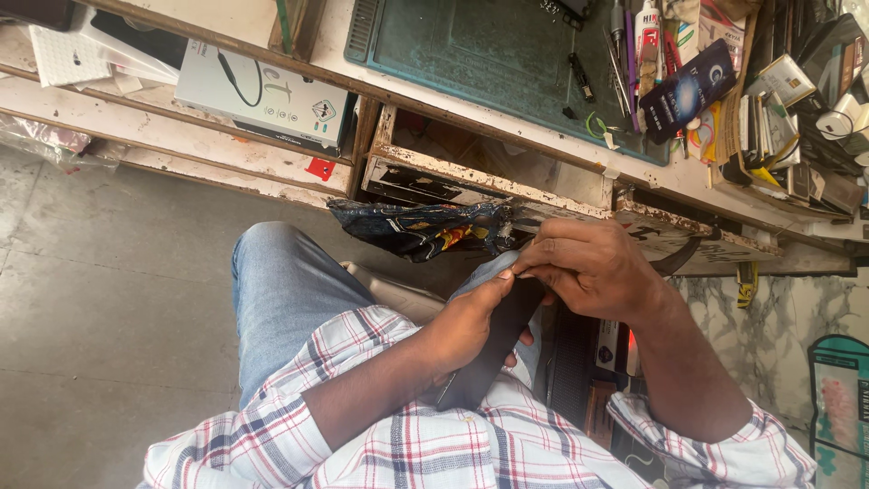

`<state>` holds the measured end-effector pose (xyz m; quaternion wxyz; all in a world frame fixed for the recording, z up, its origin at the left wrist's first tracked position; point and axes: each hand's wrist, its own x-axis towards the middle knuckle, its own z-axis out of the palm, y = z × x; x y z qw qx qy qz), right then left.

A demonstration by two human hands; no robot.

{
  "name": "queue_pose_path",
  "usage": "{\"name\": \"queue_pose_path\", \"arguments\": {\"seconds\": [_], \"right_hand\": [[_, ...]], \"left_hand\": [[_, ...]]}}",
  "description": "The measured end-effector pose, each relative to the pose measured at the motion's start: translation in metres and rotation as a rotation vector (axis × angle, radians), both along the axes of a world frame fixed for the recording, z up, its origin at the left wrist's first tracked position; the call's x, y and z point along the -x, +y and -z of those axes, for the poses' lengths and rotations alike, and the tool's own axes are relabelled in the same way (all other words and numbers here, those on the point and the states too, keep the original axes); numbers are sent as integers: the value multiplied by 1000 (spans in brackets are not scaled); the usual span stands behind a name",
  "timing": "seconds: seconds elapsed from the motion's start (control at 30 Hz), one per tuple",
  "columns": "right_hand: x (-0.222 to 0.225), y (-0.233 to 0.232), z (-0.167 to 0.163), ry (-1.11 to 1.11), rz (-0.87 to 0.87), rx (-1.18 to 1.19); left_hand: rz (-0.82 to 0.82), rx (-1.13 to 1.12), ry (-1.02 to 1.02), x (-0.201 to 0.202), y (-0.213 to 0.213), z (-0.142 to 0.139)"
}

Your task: The person works on a black smartphone, using a small metal tool to pry along the screen edges and applying liquid from a clear bottle to the seam. The person repeatedly lifts the screen to expose the internal components, then presses it back down, continuing the prying and liquid application throughout the clip.

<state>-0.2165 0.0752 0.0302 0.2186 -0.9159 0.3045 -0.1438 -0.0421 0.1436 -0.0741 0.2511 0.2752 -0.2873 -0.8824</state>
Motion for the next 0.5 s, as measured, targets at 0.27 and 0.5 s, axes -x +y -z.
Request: {"name": "queue_pose_path", "arguments": {"seconds": [0.27,0.5], "right_hand": [[4,-8,-22,76,-17,-11],[15,-12,-17,-129,107,-83]], "left_hand": [[-41,10,102,2,-8,-3],[-97,-56,323,4,-15,9]]}}
